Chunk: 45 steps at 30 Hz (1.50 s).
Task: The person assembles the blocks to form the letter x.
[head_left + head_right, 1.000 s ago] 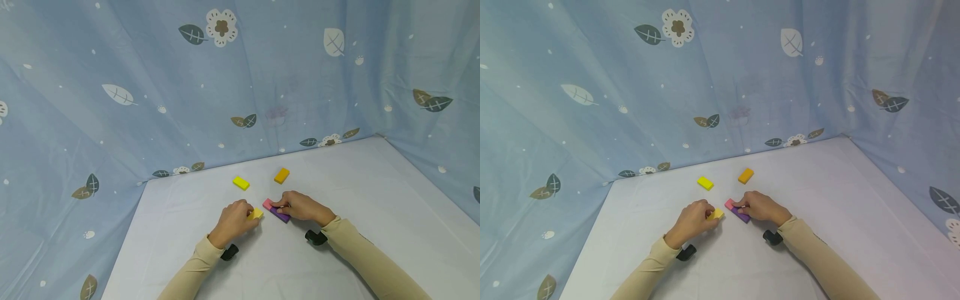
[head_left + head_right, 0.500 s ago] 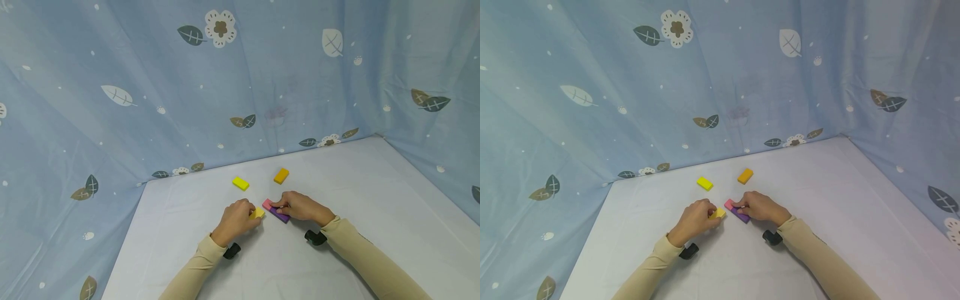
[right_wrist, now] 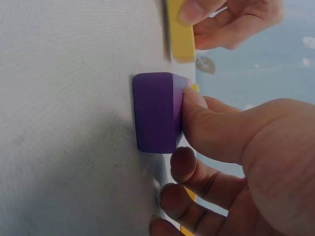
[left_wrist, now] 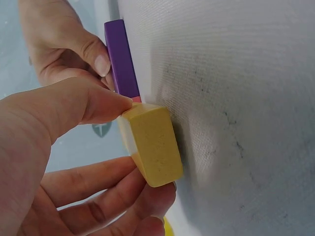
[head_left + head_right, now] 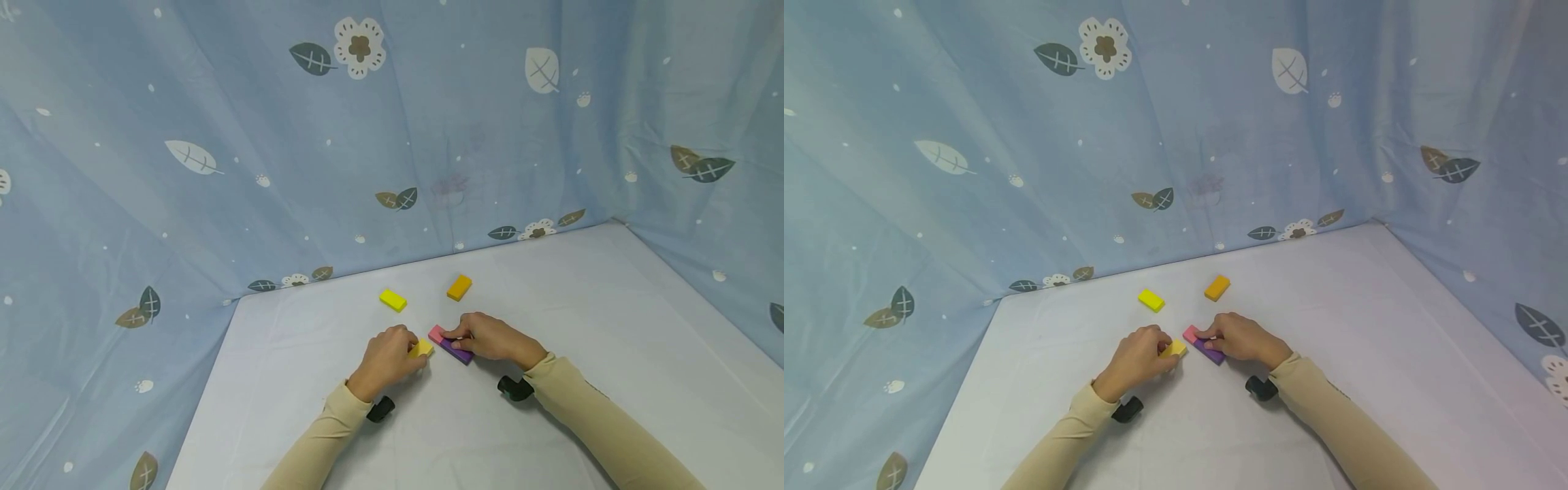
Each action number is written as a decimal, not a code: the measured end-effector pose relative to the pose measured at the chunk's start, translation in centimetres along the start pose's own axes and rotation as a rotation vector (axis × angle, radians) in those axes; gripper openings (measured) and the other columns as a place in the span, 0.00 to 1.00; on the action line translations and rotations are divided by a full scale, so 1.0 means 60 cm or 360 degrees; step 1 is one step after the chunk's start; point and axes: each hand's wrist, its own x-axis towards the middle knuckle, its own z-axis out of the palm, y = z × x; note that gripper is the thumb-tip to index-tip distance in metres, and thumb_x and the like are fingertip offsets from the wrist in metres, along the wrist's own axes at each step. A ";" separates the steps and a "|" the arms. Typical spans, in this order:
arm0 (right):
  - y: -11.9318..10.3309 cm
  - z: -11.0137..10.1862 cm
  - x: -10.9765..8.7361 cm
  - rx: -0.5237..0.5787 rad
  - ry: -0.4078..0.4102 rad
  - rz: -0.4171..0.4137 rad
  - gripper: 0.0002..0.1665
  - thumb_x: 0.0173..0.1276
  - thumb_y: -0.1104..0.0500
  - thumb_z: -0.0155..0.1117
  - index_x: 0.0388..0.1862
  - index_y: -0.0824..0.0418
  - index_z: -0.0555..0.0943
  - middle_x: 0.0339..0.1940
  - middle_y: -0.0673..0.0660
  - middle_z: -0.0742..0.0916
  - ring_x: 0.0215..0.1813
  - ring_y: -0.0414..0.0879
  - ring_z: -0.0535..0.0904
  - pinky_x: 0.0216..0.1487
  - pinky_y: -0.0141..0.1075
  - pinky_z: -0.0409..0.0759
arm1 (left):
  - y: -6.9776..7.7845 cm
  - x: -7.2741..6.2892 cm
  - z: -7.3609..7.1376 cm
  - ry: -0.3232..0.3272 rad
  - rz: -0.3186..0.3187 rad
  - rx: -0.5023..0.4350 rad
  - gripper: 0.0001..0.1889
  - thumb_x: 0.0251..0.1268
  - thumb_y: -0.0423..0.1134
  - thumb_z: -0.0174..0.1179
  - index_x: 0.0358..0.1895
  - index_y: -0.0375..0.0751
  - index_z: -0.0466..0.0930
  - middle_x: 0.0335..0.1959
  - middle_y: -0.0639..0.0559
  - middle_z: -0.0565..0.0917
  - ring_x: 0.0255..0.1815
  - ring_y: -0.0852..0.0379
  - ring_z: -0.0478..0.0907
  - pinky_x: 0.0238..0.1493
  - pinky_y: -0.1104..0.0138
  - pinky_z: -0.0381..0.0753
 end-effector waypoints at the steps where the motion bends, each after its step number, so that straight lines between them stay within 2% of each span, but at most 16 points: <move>1: 0.000 0.000 0.000 -0.0002 0.0001 0.0000 0.19 0.71 0.62 0.70 0.60 0.59 0.85 0.33 0.51 0.83 0.32 0.42 0.69 0.32 0.30 0.64 | 0.000 0.001 0.001 -0.0001 0.0001 0.0000 0.12 0.57 0.43 0.72 0.37 0.38 0.90 0.33 0.50 0.84 0.26 0.62 0.73 0.29 0.68 0.75; 10: -0.004 -0.001 -0.001 0.0002 -0.0002 0.0015 0.19 0.70 0.63 0.70 0.59 0.59 0.85 0.33 0.51 0.83 0.33 0.42 0.70 0.32 0.30 0.64 | -0.005 0.005 0.009 0.0001 0.0024 0.0000 0.12 0.57 0.44 0.73 0.37 0.39 0.90 0.32 0.53 0.83 0.26 0.63 0.72 0.28 0.70 0.75; 24: -0.004 -0.002 -0.002 -0.0003 -0.0001 -0.0035 0.19 0.70 0.64 0.70 0.60 0.60 0.85 0.35 0.52 0.84 0.32 0.41 0.70 0.33 0.29 0.66 | -0.004 0.011 0.010 -0.0003 0.0041 0.0006 0.11 0.58 0.44 0.72 0.35 0.39 0.90 0.29 0.54 0.80 0.24 0.63 0.69 0.25 0.71 0.70; 30: -0.005 -0.004 -0.003 -0.0011 -0.0006 -0.0027 0.19 0.70 0.63 0.70 0.60 0.60 0.85 0.33 0.52 0.84 0.32 0.41 0.70 0.32 0.29 0.65 | -0.005 0.015 0.012 -0.0015 0.0047 -0.0003 0.10 0.57 0.44 0.72 0.32 0.40 0.88 0.26 0.55 0.76 0.22 0.63 0.67 0.22 0.71 0.67; 40: -0.006 -0.004 -0.004 0.0008 0.0009 -0.0029 0.19 0.71 0.62 0.70 0.59 0.61 0.86 0.36 0.52 0.85 0.34 0.41 0.71 0.35 0.30 0.67 | 0.002 0.018 0.007 -0.0014 0.0052 0.0009 0.12 0.58 0.45 0.73 0.36 0.38 0.90 0.30 0.54 0.81 0.24 0.63 0.70 0.24 0.71 0.71; 45: -0.004 -0.004 -0.003 0.0013 0.0013 -0.0035 0.19 0.70 0.61 0.71 0.59 0.62 0.86 0.36 0.52 0.85 0.34 0.41 0.72 0.35 0.30 0.68 | 0.004 0.019 0.006 -0.0020 0.0050 0.0003 0.12 0.58 0.44 0.73 0.36 0.38 0.90 0.28 0.55 0.79 0.23 0.63 0.69 0.23 0.72 0.69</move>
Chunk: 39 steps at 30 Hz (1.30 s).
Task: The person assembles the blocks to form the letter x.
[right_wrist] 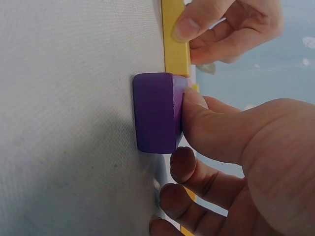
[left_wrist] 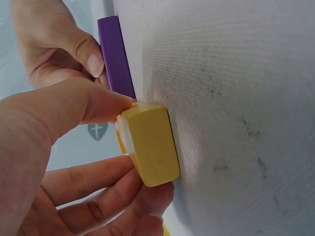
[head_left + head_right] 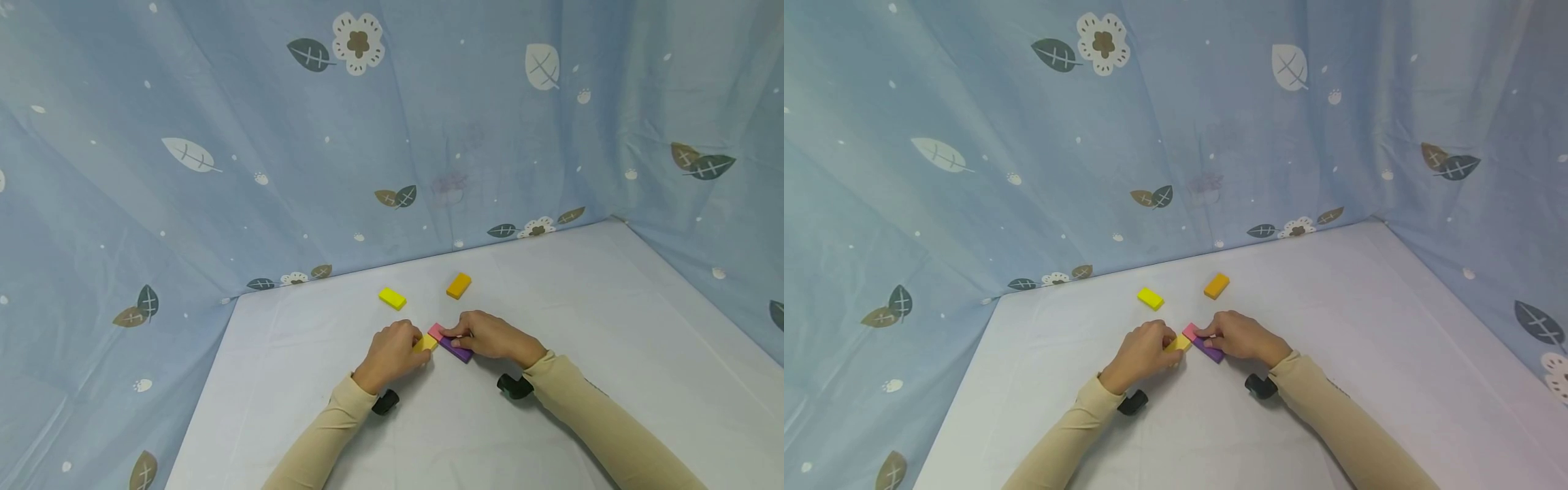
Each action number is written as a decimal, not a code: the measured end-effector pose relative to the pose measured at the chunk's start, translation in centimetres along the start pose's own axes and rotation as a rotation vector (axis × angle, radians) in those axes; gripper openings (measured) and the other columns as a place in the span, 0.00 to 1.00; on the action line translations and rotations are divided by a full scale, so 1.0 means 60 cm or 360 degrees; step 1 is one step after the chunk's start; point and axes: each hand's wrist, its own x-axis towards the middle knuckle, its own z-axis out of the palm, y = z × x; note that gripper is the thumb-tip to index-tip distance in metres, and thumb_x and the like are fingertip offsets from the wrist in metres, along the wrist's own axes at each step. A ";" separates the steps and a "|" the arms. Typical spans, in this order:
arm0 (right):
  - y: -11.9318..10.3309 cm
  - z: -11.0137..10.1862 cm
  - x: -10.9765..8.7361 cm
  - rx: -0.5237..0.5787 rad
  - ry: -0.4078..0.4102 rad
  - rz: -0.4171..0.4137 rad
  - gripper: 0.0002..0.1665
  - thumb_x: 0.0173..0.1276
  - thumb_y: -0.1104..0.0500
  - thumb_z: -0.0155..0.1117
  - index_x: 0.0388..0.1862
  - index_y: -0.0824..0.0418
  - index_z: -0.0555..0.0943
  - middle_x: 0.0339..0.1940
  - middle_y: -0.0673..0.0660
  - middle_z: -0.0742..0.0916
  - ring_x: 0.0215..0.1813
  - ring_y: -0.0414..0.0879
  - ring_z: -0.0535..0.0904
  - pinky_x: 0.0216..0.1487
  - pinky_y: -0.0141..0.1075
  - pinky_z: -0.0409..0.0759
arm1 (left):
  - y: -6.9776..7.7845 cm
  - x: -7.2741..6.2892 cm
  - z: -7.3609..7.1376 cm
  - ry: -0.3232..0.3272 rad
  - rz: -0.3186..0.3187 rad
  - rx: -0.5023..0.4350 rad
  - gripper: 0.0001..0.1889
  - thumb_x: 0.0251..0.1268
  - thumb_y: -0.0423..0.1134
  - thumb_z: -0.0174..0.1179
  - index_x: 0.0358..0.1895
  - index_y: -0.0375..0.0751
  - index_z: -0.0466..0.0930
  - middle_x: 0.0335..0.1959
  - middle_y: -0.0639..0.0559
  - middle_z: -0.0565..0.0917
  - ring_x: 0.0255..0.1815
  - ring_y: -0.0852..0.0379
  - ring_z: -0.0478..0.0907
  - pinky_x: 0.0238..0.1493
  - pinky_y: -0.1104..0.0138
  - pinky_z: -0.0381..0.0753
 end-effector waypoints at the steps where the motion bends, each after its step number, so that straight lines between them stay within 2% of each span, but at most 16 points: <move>1: 0.000 0.000 0.000 -0.0005 0.0000 -0.0004 0.19 0.70 0.61 0.71 0.59 0.62 0.86 0.36 0.52 0.85 0.34 0.41 0.72 0.35 0.31 0.68 | 0.000 0.000 0.000 -0.0002 -0.0001 -0.0006 0.12 0.58 0.44 0.73 0.35 0.38 0.90 0.27 0.55 0.78 0.22 0.64 0.68 0.22 0.72 0.68; 8: 0.001 -0.001 0.000 -0.0027 0.0004 -0.0019 0.19 0.70 0.61 0.70 0.59 0.62 0.85 0.35 0.52 0.85 0.34 0.40 0.71 0.35 0.30 0.68 | -0.001 0.002 0.002 0.0000 0.0001 -0.0023 0.10 0.58 0.43 0.73 0.32 0.39 0.88 0.23 0.57 0.71 0.19 0.65 0.64 0.19 0.72 0.62; 19: 0.001 0.000 -0.001 -0.0021 0.0004 -0.0014 0.19 0.70 0.61 0.71 0.59 0.62 0.86 0.36 0.52 0.85 0.34 0.41 0.71 0.35 0.30 0.67 | -0.001 0.002 0.003 -0.0002 -0.0004 -0.0016 0.11 0.58 0.44 0.73 0.32 0.39 0.88 0.24 0.58 0.73 0.21 0.65 0.65 0.20 0.72 0.65; 26: -0.001 -0.001 -0.001 -0.0004 -0.0009 0.0006 0.20 0.70 0.61 0.70 0.60 0.62 0.85 0.35 0.51 0.84 0.34 0.41 0.71 0.35 0.31 0.66 | -0.002 0.004 0.004 -0.0003 -0.0005 -0.0040 0.10 0.58 0.44 0.72 0.27 0.41 0.86 0.20 0.60 0.66 0.18 0.65 0.61 0.18 0.71 0.58; 39: 0.001 0.000 0.001 0.0010 -0.0021 -0.0019 0.19 0.71 0.65 0.69 0.60 0.61 0.84 0.32 0.53 0.83 0.31 0.41 0.69 0.32 0.29 0.65 | -0.003 0.003 0.006 0.0005 0.0018 -0.0051 0.11 0.58 0.44 0.73 0.27 0.42 0.85 0.21 0.59 0.67 0.18 0.65 0.62 0.17 0.71 0.58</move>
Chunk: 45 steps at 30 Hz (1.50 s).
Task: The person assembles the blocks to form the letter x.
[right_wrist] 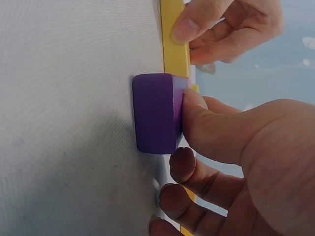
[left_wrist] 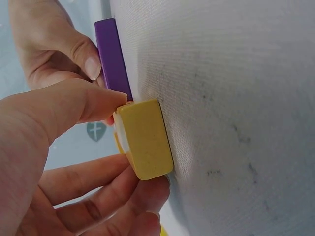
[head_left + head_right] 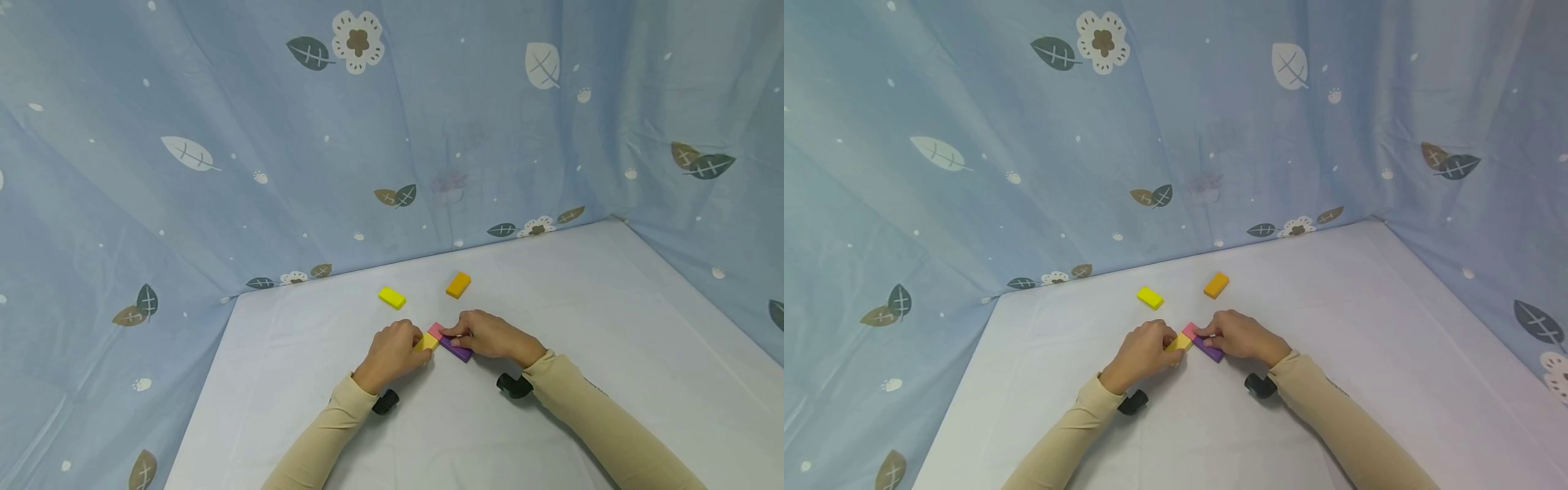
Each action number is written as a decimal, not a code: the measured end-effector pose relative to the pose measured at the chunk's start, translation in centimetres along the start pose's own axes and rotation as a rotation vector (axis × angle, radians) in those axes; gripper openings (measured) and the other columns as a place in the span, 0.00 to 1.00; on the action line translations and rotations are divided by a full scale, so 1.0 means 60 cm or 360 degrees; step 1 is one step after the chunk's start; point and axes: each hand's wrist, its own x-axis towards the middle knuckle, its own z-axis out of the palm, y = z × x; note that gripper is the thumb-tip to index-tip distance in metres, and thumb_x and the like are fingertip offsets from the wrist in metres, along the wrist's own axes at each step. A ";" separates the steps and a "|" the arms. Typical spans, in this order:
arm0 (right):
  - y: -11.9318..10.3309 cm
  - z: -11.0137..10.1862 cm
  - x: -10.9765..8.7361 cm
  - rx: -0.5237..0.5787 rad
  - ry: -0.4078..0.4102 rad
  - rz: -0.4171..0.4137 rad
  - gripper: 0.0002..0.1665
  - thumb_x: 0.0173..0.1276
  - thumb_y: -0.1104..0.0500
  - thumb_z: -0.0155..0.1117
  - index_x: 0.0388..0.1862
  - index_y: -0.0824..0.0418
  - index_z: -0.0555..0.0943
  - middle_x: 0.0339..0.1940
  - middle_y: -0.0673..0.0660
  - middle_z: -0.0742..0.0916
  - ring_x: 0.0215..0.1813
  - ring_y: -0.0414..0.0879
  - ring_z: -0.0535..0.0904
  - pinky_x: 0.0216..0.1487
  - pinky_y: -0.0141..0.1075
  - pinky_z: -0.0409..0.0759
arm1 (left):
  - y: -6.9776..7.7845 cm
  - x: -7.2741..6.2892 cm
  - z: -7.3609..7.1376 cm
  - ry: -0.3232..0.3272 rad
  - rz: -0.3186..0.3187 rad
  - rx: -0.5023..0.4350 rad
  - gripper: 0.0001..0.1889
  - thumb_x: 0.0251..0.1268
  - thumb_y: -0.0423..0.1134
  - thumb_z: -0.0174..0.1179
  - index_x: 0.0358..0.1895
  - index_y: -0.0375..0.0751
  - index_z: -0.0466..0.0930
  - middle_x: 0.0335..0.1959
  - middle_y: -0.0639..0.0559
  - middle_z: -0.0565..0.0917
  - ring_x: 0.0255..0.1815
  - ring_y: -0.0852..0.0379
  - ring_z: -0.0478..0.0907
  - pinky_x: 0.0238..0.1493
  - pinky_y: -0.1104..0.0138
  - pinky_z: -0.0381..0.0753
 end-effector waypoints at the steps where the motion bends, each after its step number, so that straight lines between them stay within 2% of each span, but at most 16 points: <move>1: 0.000 0.000 0.000 0.0001 -0.0001 -0.0003 0.19 0.71 0.64 0.69 0.60 0.61 0.84 0.32 0.53 0.83 0.31 0.41 0.69 0.31 0.29 0.65 | 0.000 0.000 0.000 -0.0001 -0.0003 -0.0001 0.11 0.58 0.44 0.73 0.27 0.42 0.85 0.21 0.59 0.67 0.18 0.66 0.62 0.17 0.71 0.59; 11: -0.002 -0.001 0.000 -0.0018 -0.0004 0.0014 0.19 0.71 0.65 0.69 0.60 0.62 0.85 0.34 0.54 0.84 0.32 0.41 0.69 0.33 0.29 0.66 | -0.001 0.001 0.001 -0.0015 -0.0007 0.0011 0.12 0.59 0.45 0.72 0.24 0.45 0.82 0.20 0.60 0.64 0.17 0.67 0.60 0.17 0.72 0.56; 20: -0.002 -0.002 -0.001 -0.0024 0.0001 0.0007 0.19 0.71 0.64 0.69 0.60 0.61 0.84 0.31 0.53 0.82 0.31 0.41 0.67 0.32 0.29 0.63 | -0.001 0.001 0.001 -0.0010 -0.0012 0.0012 0.11 0.59 0.45 0.72 0.26 0.43 0.85 0.22 0.59 0.67 0.18 0.66 0.62 0.18 0.71 0.60; 35: -0.002 -0.002 -0.002 -0.0033 0.0009 -0.0005 0.19 0.71 0.63 0.69 0.60 0.61 0.84 0.30 0.52 0.82 0.31 0.41 0.68 0.32 0.29 0.63 | 0.002 0.001 0.000 -0.0007 -0.0011 0.0018 0.11 0.59 0.45 0.72 0.25 0.44 0.84 0.20 0.60 0.67 0.17 0.66 0.62 0.17 0.71 0.59; 41: -0.001 -0.001 -0.001 -0.0028 0.0003 -0.0005 0.19 0.71 0.63 0.69 0.60 0.61 0.84 0.30 0.52 0.82 0.31 0.41 0.68 0.32 0.29 0.63 | 0.002 0.000 -0.001 -0.0025 -0.0015 0.0011 0.13 0.60 0.46 0.72 0.24 0.45 0.82 0.18 0.61 0.64 0.16 0.67 0.60 0.17 0.72 0.56; 45: 0.001 -0.001 -0.001 -0.0023 0.0002 -0.0011 0.19 0.71 0.64 0.69 0.60 0.61 0.84 0.31 0.52 0.83 0.30 0.41 0.68 0.32 0.29 0.63 | 0.000 -0.001 -0.001 -0.0026 -0.0010 0.0027 0.13 0.61 0.47 0.72 0.25 0.45 0.83 0.20 0.60 0.65 0.18 0.66 0.61 0.18 0.71 0.56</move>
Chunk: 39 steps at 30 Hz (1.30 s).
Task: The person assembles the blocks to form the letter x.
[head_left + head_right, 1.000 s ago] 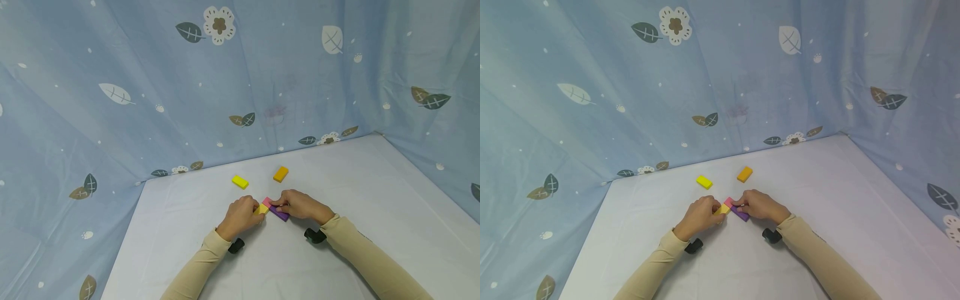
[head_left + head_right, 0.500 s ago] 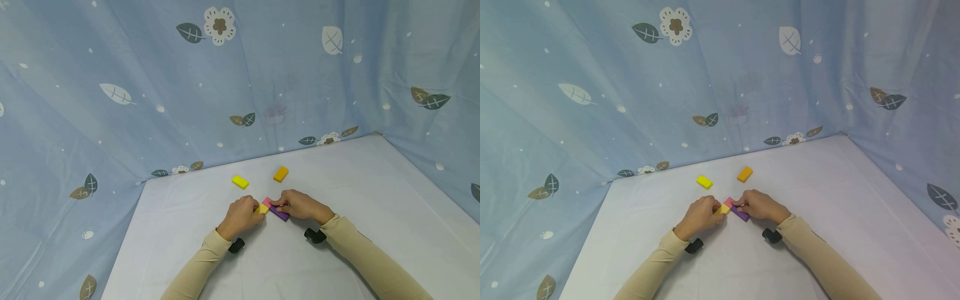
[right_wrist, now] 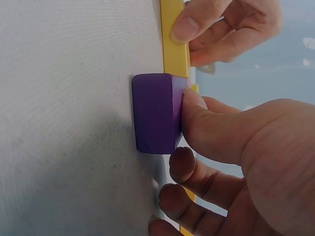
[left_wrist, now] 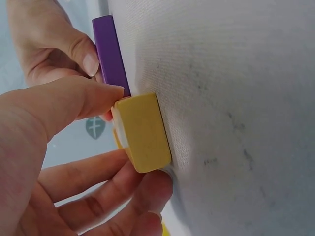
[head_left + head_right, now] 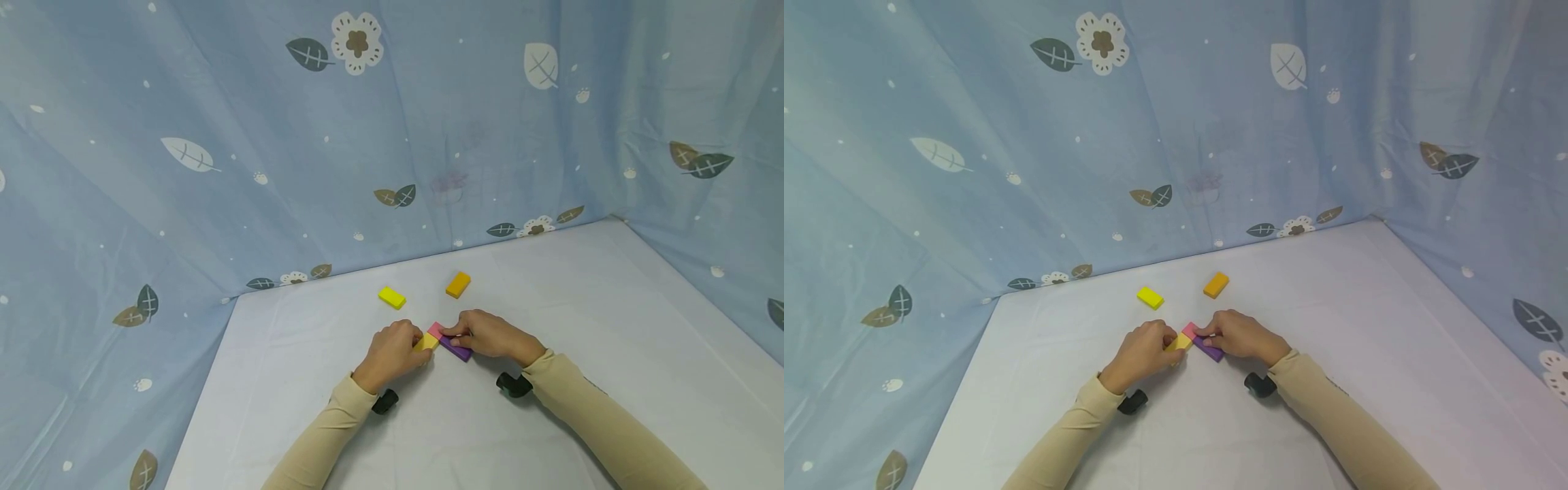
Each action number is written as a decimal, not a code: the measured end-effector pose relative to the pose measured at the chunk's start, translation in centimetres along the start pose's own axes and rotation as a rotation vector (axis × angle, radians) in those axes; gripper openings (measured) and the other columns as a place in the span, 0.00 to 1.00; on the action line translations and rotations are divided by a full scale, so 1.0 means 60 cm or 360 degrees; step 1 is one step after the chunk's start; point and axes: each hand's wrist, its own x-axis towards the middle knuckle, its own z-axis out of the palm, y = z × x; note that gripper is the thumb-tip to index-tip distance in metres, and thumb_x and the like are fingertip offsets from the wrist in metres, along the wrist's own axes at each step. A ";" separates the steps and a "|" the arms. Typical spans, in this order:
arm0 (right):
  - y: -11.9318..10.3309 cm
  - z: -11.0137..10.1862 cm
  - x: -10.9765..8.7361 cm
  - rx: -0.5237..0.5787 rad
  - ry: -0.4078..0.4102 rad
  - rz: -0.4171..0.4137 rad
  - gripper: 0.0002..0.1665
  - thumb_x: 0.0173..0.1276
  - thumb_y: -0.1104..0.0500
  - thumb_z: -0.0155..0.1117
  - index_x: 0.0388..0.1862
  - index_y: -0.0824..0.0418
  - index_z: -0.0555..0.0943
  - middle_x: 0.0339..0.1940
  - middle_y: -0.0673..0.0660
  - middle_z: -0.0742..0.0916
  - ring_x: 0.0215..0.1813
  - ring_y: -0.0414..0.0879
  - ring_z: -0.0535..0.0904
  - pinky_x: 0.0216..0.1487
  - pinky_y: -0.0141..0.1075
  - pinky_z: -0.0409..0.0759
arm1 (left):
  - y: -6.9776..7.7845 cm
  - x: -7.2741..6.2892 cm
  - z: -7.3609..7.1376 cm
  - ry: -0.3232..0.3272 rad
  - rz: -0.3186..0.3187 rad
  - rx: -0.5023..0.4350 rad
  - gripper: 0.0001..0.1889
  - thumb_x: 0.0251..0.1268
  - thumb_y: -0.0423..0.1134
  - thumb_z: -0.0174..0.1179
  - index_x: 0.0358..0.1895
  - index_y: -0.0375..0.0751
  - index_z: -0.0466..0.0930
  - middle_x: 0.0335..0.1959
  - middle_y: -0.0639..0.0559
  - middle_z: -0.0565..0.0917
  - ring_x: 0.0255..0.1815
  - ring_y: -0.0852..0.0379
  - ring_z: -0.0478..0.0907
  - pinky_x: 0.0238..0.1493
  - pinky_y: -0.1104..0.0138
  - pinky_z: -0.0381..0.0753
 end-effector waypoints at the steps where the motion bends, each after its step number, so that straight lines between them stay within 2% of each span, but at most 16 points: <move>1: 0.000 0.000 0.000 -0.0001 0.0000 -0.0003 0.19 0.71 0.64 0.69 0.60 0.61 0.84 0.32 0.53 0.83 0.30 0.41 0.68 0.32 0.29 0.64 | 0.000 -0.001 0.000 0.0007 0.0005 0.0008 0.14 0.61 0.48 0.72 0.25 0.44 0.83 0.21 0.58 0.67 0.19 0.66 0.62 0.19 0.71 0.57; 4: 0.000 -0.001 -0.001 0.0000 0.0001 0.0001 0.19 0.71 0.65 0.69 0.60 0.61 0.85 0.34 0.53 0.84 0.32 0.41 0.69 0.33 0.29 0.65 | -0.002 -0.002 -0.003 0.0040 0.0002 0.0054 0.15 0.61 0.51 0.72 0.31 0.42 0.88 0.27 0.55 0.77 0.22 0.64 0.68 0.22 0.70 0.66; 8: 0.000 -0.002 -0.002 0.0008 0.0001 0.0023 0.19 0.71 0.64 0.69 0.60 0.61 0.85 0.36 0.53 0.85 0.33 0.41 0.71 0.34 0.30 0.67 | -0.003 -0.002 -0.009 0.0072 -0.0042 0.0092 0.20 0.63 0.55 0.71 0.46 0.42 0.90 0.37 0.52 0.86 0.30 0.60 0.77 0.30 0.65 0.77; 13: 0.000 -0.002 -0.003 0.0019 -0.0003 0.0032 0.19 0.71 0.63 0.69 0.60 0.61 0.85 0.34 0.53 0.84 0.32 0.41 0.70 0.33 0.30 0.65 | -0.002 0.002 -0.022 0.0076 -0.0074 0.0039 0.22 0.66 0.54 0.68 0.55 0.43 0.89 0.42 0.51 0.87 0.31 0.58 0.79 0.31 0.65 0.78; 22: 0.001 0.000 -0.002 0.0027 0.0008 0.0029 0.20 0.71 0.62 0.69 0.61 0.62 0.84 0.34 0.52 0.84 0.33 0.41 0.70 0.34 0.30 0.67 | 0.000 0.010 -0.038 0.0132 0.0001 0.0008 0.21 0.68 0.52 0.68 0.57 0.43 0.87 0.47 0.49 0.88 0.38 0.56 0.83 0.32 0.65 0.80; 27: 0.000 0.001 -0.002 0.0026 0.0009 0.0030 0.19 0.72 0.62 0.69 0.60 0.63 0.84 0.35 0.52 0.84 0.34 0.42 0.70 0.34 0.30 0.67 | 0.002 0.012 -0.043 0.0138 0.0019 -0.0075 0.20 0.68 0.50 0.69 0.57 0.42 0.87 0.48 0.46 0.88 0.40 0.54 0.83 0.34 0.65 0.80; 32: -0.003 0.000 -0.002 0.0026 0.0003 0.0031 0.19 0.71 0.63 0.69 0.60 0.63 0.85 0.36 0.53 0.84 0.34 0.42 0.71 0.34 0.30 0.68 | -0.002 0.011 -0.041 0.0117 0.0021 -0.0171 0.19 0.68 0.48 0.69 0.57 0.42 0.88 0.49 0.45 0.87 0.42 0.53 0.83 0.34 0.67 0.78; 39: -0.002 0.001 -0.002 0.0032 -0.0002 0.0067 0.20 0.71 0.61 0.70 0.60 0.62 0.85 0.37 0.53 0.85 0.35 0.42 0.71 0.35 0.31 0.68 | -0.010 0.009 -0.030 0.0102 0.0033 -0.0225 0.18 0.70 0.49 0.68 0.57 0.44 0.88 0.52 0.48 0.87 0.43 0.51 0.84 0.34 0.67 0.78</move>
